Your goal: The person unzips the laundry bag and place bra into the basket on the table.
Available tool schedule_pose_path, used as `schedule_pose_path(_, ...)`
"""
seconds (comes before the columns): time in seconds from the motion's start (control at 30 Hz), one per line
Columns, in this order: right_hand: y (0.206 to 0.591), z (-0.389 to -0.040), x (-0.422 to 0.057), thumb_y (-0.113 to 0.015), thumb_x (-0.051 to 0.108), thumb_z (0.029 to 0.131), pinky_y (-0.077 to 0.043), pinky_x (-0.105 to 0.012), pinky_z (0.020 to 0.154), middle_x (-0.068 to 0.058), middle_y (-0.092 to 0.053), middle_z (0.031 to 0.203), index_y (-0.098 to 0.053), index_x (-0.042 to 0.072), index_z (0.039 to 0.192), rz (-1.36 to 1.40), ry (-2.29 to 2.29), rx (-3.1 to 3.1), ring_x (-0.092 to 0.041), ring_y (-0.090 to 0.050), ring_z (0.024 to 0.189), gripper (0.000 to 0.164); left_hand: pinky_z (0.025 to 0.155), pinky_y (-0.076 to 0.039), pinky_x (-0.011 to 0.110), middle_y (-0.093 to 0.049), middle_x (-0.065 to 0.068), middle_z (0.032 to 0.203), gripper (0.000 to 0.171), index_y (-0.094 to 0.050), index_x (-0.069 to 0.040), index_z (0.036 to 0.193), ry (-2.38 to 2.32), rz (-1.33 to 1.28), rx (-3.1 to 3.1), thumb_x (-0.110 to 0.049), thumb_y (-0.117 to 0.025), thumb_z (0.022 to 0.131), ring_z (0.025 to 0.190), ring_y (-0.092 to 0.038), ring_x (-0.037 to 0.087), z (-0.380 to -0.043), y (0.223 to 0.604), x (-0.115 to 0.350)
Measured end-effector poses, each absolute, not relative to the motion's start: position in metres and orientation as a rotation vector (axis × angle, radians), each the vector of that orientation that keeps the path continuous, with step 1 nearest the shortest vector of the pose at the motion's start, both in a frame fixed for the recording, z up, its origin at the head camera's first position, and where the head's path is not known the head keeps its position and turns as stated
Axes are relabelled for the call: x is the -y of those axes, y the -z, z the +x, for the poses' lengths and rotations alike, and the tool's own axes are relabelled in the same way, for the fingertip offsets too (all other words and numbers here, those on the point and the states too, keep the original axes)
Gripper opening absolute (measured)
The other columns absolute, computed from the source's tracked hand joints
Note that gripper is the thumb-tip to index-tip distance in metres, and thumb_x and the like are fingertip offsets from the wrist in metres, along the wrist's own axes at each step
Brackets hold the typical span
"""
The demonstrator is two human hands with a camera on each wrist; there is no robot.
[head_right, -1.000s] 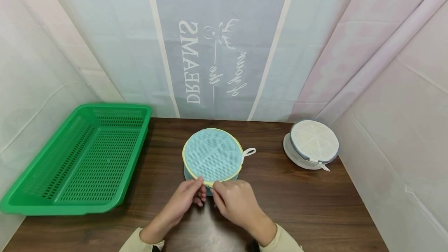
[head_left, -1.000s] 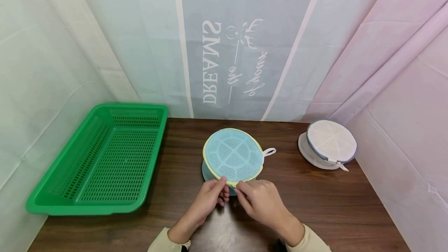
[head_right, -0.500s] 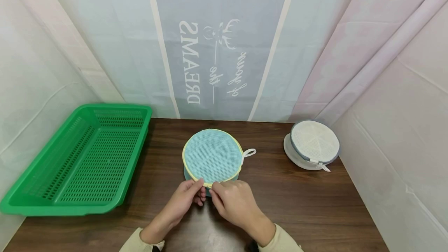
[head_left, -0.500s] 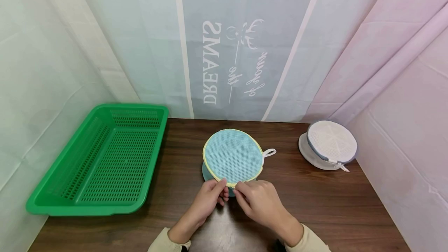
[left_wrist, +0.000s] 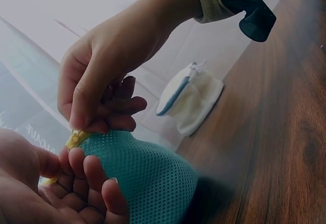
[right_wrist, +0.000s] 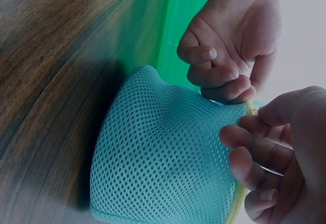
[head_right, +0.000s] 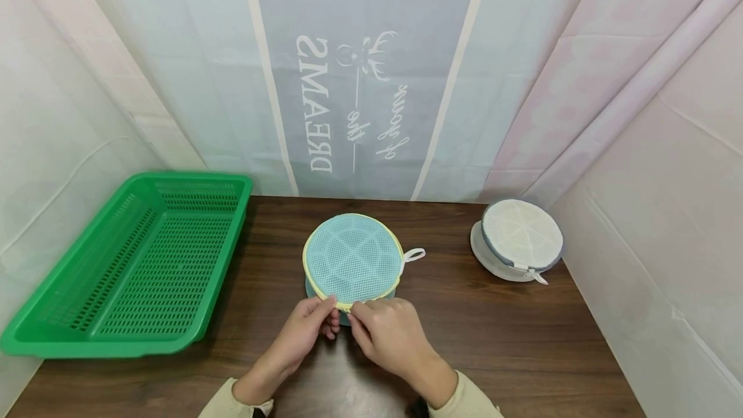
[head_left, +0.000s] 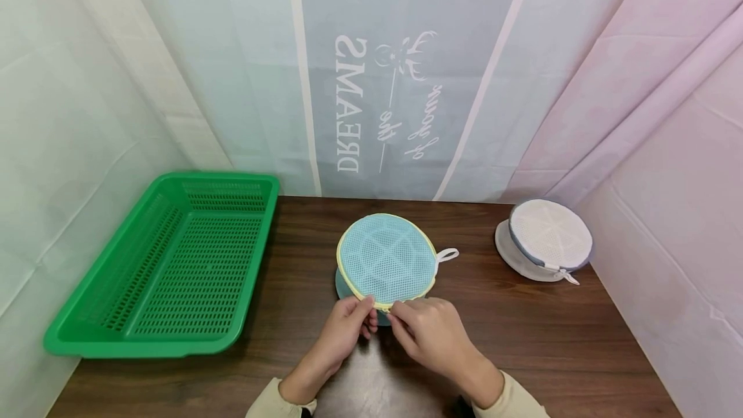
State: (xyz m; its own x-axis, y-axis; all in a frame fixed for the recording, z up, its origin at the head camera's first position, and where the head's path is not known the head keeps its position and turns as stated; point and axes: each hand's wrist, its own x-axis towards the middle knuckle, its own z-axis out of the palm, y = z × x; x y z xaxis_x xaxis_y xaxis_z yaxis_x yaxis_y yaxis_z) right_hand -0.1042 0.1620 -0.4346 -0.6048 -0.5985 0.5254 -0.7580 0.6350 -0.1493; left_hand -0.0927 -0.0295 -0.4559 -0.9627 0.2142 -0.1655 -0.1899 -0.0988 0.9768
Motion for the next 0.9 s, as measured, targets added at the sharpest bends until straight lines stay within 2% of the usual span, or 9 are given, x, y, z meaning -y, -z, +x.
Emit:
schedule_pose_path(0.33,0.4338,-0.1046,-0.1629,-0.073,0.017,0.087,-0.023,-0.015,0.049,0.018,-0.034,0.059,-0.052,0.024,0.070,1.057,-0.511,2.442,0.005,-0.026,0.053,0.028,0.062,-0.048,0.022,-0.058,-0.001,0.073,0.042,-0.058,0.016,0.088,-2.130,0.037,-1.897,-0.020,-0.048,0.109,0.068,-0.057,0.013,-0.0927,0.4541,0.0309)
schedule_pose_path(0.73,0.4341,-0.1056,-0.1650,-0.073,0.018,0.087,-0.025,-0.015,0.049,0.018,-0.037,0.059,-0.056,0.024,0.072,1.041,-0.510,2.461,0.005,-0.029,0.053,0.024,0.063,-0.047,0.022,-0.058,-0.001,0.073,0.042,-0.057,0.017,0.089,-2.129,0.046,-1.884,-0.019,-0.049,0.109,0.069,-0.057,0.012,-0.0932,0.4542,0.0317)
schedule_pose_path(0.9,0.4337,-0.1053,-0.1651,-0.073,0.018,0.087,-0.025,-0.015,0.049,0.019,-0.037,0.059,-0.056,0.025,0.072,1.036,-0.514,2.475,0.005,-0.028,0.053,0.023,0.063,-0.047,0.023,-0.058,-0.001,0.073,0.040,-0.058,0.014,0.086,-2.134,0.040,-1.885,-0.019,-0.050,0.108,0.069,-0.057,0.013,-0.0929,0.4536,0.0327)
